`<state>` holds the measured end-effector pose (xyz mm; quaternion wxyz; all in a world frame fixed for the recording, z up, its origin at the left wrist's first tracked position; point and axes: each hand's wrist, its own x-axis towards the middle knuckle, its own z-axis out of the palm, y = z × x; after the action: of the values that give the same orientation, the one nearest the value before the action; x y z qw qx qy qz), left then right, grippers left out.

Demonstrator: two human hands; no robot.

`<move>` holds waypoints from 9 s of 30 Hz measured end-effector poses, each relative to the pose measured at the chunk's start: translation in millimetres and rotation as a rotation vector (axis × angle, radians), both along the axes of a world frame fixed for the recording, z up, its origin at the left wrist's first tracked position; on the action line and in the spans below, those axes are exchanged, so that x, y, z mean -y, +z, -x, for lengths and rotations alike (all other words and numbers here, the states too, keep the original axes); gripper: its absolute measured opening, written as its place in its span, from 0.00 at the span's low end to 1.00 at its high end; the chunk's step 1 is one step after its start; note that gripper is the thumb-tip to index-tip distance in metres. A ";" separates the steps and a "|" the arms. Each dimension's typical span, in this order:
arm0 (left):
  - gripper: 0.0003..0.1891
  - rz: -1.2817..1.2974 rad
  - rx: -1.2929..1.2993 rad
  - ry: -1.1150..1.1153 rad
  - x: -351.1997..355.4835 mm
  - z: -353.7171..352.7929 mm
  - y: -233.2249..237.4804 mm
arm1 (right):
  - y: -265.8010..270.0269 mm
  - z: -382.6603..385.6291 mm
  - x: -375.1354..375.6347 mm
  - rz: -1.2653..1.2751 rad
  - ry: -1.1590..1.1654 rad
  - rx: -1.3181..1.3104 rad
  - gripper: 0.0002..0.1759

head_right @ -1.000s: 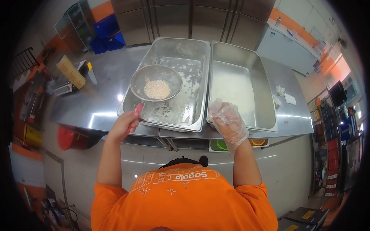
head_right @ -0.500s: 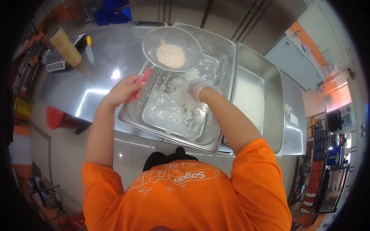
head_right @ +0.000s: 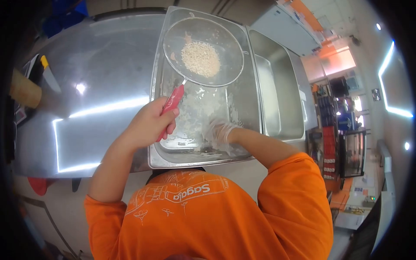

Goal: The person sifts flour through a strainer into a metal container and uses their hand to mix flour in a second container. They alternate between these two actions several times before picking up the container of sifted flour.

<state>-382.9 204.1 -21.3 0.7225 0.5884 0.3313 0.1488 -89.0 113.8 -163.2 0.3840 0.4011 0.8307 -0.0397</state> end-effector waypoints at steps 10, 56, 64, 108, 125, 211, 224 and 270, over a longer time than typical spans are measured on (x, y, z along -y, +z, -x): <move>0.12 -0.240 -0.007 0.062 -23.9 -9.3 -6.8 | 81.4 72.1 -22.0 0.169 -0.221 0.098 0.16; 0.14 -0.539 -0.161 0.656 -25.8 -41.9 -43.6 | 123.0 70.1 108.5 -0.470 -0.939 -0.569 0.27; 0.13 -0.730 -0.156 0.712 7.6 -41.7 -44.6 | 94.7 41.3 92.0 -0.167 -0.627 -0.518 0.19; 0.11 -0.876 -0.017 0.758 30.0 -37.1 -41.0 | 10.6 45.9 35.5 -0.098 -0.407 -0.044 0.11; 0.12 -0.897 -0.043 0.761 26.9 -29.8 -31.3 | 34.0 177.6 27.5 0.216 -0.350 -0.853 0.16; 0.06 0.094 0.049 -0.056 202.4 -348.3 61.3 | 176.7 -347.1 40.8 -0.579 -0.432 -0.535 0.13; 0.04 0.155 0.084 0.108 195.2 -344.1 49.7 | 169.4 -327.9 2.1 -0.794 -0.249 -0.476 0.12; 0.12 -0.107 -0.105 0.608 161.0 -139.6 58.5 | 101.0 -416.3 255.6 -1.112 -1.582 -1.955 0.20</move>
<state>-243.3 43.1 37.2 0.5950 0.5064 0.5204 0.3446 327.3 -141.8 -62.2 -0.6860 0.6716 0.2188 -0.1746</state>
